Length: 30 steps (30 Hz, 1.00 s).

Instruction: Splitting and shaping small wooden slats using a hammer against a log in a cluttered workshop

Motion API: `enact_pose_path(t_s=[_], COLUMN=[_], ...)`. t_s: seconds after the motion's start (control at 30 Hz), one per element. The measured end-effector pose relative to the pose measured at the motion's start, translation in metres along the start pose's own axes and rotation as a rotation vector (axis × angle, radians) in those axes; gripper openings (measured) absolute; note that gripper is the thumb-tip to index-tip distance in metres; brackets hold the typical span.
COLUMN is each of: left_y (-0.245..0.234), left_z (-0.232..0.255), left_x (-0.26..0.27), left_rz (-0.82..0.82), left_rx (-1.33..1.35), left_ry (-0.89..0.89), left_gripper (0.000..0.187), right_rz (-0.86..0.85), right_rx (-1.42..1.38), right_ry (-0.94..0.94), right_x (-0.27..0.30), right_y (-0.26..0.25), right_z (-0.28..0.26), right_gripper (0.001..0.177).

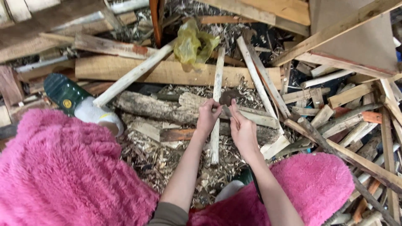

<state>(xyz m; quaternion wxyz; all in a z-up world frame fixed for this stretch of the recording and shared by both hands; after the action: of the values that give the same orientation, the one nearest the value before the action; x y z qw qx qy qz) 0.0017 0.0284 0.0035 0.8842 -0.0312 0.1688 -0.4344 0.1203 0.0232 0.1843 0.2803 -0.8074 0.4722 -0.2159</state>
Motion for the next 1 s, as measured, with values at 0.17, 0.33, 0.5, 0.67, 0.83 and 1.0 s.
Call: enact_pose_path(t_s=[0.17, 0.33, 0.5, 0.67, 0.83, 1.0], left_y=[0.024, 0.007, 0.007, 0.022, 0.008, 0.009], left_z=[-0.044, -0.012, -0.013, -0.046, -0.017, -0.018], left_x=[0.004, 0.001, 0.007, 0.007, 0.008, 0.005], left_rz=[0.009, 0.0, -0.002, -0.017, -0.025, -0.011], left_rx=[-0.002, -0.013, -0.008, -0.005, -0.016, -0.03], left_ry=[-0.029, -0.039, -0.048, -0.052, -0.087, -0.076], left_gripper=[0.013, 0.013, 0.013, 0.013, 0.013, 0.013], right_rz=[0.054, 0.019, 0.066, 0.018, 0.007, -0.013], right_rx=[0.113, 0.081, 0.103, 0.076, 0.05, 0.076], right_ry=[0.024, 0.024, -0.008, 0.073, 0.032, 0.017], right_x=[0.001, 0.001, 0.003, 0.002, 0.005, 0.002], right_y=[0.001, -0.002, 0.002, -0.003, -0.004, -0.002], right_z=[0.009, -0.001, 0.014, 0.01, 0.01, 0.013], right_gripper=[0.054, 0.055, 0.055, 0.053, 0.059, 0.06])
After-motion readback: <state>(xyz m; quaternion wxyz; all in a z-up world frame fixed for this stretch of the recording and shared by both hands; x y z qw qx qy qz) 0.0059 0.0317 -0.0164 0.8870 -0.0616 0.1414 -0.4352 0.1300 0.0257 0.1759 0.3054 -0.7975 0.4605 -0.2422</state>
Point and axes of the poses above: each hand's wrist, its own x-axis away from the middle knuckle, its own y-axis out of the palm, z = x × y, the point moved 4 cm from there along -x, towards the middle knuckle, and after that the axes turned 5 degrees about y, right-handed, at the moved point
